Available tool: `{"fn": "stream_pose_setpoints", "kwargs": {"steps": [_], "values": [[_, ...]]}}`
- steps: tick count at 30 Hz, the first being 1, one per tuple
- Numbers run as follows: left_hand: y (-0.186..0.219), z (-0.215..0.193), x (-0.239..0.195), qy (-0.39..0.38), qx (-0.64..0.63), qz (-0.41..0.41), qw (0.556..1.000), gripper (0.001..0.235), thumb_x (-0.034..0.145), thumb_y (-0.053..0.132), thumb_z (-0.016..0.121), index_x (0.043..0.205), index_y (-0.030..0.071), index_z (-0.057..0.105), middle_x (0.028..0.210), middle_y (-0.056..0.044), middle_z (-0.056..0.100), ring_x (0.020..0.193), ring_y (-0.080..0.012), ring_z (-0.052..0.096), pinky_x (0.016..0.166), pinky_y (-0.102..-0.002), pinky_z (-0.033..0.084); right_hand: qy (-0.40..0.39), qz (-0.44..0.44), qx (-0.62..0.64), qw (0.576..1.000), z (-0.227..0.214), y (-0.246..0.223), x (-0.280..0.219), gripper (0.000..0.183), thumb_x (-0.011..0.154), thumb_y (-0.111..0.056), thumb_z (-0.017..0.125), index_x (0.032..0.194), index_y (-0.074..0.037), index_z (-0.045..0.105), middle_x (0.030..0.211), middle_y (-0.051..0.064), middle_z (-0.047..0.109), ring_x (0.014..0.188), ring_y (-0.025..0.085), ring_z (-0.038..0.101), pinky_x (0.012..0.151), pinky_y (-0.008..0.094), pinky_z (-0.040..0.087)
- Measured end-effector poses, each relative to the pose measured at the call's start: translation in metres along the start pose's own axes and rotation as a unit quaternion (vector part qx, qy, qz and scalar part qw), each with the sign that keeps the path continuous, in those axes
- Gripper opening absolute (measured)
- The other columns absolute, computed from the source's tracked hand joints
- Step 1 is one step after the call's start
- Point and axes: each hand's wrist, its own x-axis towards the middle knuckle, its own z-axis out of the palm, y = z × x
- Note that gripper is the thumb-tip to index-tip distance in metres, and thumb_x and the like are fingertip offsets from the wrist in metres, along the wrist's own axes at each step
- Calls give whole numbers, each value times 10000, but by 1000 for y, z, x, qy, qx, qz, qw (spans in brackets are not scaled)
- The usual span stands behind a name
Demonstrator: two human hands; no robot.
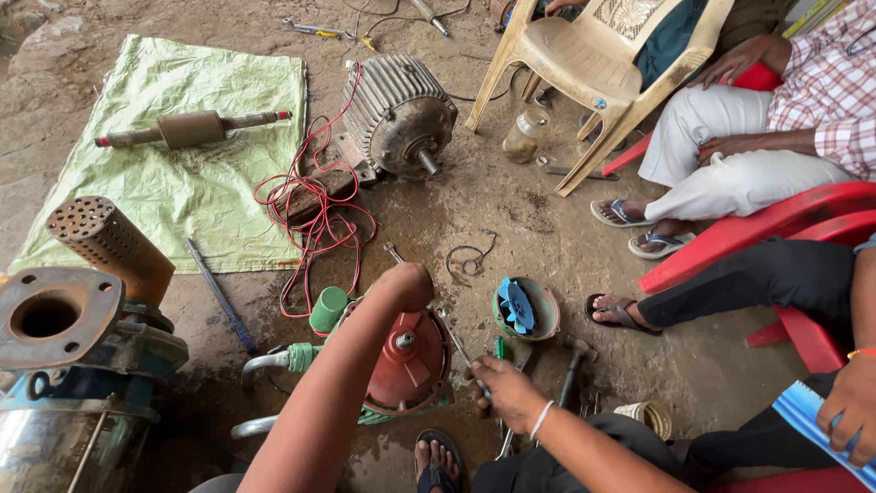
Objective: The person is repairing a green electric motor. They use a wrench to tighten bolts on the motor's red end cap and a hammer to tap the motor casing.
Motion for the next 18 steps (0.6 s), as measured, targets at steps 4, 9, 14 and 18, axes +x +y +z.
{"fn": "stream_pose_setpoints", "kwargs": {"steps": [4,9,14,18], "values": [[2,16,-3,35,5,-21,999,211,808,168,694,936,20,772,1038,-226,738,990,-371,729,837,-445,596,-4,-24,31,999,15,11,1,211,1036,-292,563,982,-102,636,725,24,607,573,152,548,529,309,470],[-4,20,7,55,-6,-12,998,199,792,133,676,909,5,773,1019,-244,736,990,-387,726,851,-452,598,-34,-27,29,999,35,12,-9,228,1045,-296,554,981,-97,646,700,30,611,566,153,565,515,321,488],[-8,22,16,30,9,7,999,186,771,130,707,892,3,772,998,-243,734,983,-382,730,851,-441,600,-26,-44,63,997,48,17,-13,244,1040,-306,509,986,-93,617,699,61,639,562,195,614,523,353,528],[-8,26,16,35,11,1,999,170,764,103,706,893,12,768,988,-240,732,969,-379,732,838,-440,602,1,-50,57,997,56,15,-16,254,1056,-316,487,1015,-89,593,717,67,652,572,194,628,533,356,540]]}}
